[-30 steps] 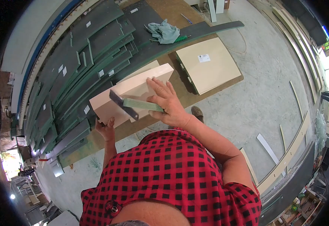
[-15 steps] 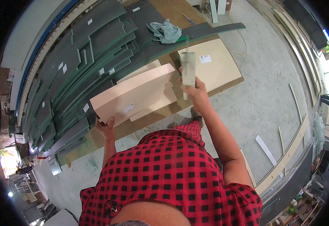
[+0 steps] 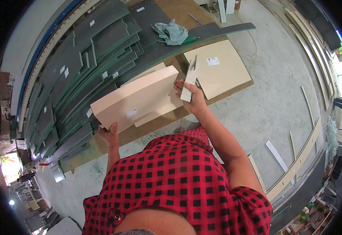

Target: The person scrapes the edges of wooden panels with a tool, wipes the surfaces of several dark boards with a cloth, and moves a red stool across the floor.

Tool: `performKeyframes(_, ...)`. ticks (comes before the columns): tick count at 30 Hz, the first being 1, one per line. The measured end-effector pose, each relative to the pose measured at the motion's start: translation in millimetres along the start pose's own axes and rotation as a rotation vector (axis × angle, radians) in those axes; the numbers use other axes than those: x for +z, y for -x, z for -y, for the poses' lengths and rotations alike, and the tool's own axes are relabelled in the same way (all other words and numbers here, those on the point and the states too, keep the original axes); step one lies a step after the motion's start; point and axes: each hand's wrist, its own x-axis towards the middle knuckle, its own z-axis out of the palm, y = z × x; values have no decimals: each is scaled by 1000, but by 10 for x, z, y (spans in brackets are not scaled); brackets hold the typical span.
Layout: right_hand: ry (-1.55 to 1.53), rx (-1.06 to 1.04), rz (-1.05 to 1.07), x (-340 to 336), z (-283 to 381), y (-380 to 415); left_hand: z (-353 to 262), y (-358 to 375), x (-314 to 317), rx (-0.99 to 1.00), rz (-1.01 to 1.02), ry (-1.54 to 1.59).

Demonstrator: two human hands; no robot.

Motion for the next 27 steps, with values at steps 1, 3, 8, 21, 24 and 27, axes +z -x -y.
performKeyframes(1,-13,38,-10,28,-37,-15,15,-5,-1,31,-4,-3)
performKeyframes(3,2,62,-24,79,-84,-37,20,1,1,9,-16,-14)
performKeyframes(8,111,40,-35,175,-93,-105,58,26,7,-34,-64,-18)
performKeyframes(21,192,78,26,308,22,-305,95,136,6,-132,-113,-62)
performKeyframes(24,200,106,42,341,77,-329,8,148,62,-128,-124,-74)
performKeyframes(27,145,108,44,301,106,-363,-111,145,140,-120,-123,-86)
